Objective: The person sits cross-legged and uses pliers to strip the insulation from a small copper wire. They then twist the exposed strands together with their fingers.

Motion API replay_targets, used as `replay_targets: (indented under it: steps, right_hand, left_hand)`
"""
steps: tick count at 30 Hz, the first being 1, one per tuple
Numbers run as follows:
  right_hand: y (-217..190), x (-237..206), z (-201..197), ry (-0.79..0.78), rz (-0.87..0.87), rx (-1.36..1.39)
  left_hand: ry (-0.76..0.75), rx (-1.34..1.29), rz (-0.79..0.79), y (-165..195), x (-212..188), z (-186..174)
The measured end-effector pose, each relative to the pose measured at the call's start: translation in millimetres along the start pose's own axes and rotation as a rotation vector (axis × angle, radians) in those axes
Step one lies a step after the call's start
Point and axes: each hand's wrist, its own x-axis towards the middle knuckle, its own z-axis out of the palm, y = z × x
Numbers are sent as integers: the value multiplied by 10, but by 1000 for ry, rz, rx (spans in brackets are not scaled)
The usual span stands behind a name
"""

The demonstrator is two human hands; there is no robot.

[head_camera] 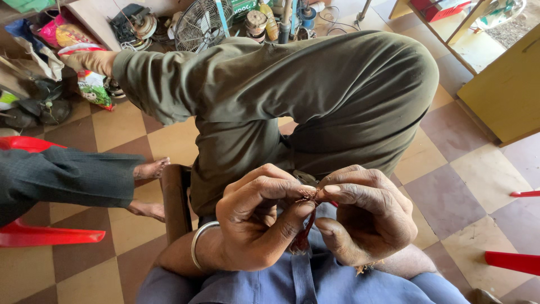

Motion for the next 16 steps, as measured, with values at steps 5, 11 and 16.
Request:
replay_targets:
  steps: [5, 11, 16]
  right_hand:
    - [-25, 17, 14, -11, 6, -20]
    - [-119, 70, -65, -155, -38, -177]
    - [-117, 114, 47, -144, -15, -153]
  left_hand:
    - [18, 27, 7, 6, -9, 7]
    - [30, 2, 3, 12, -21, 11]
    - [14, 35, -2, 17, -26, 22]
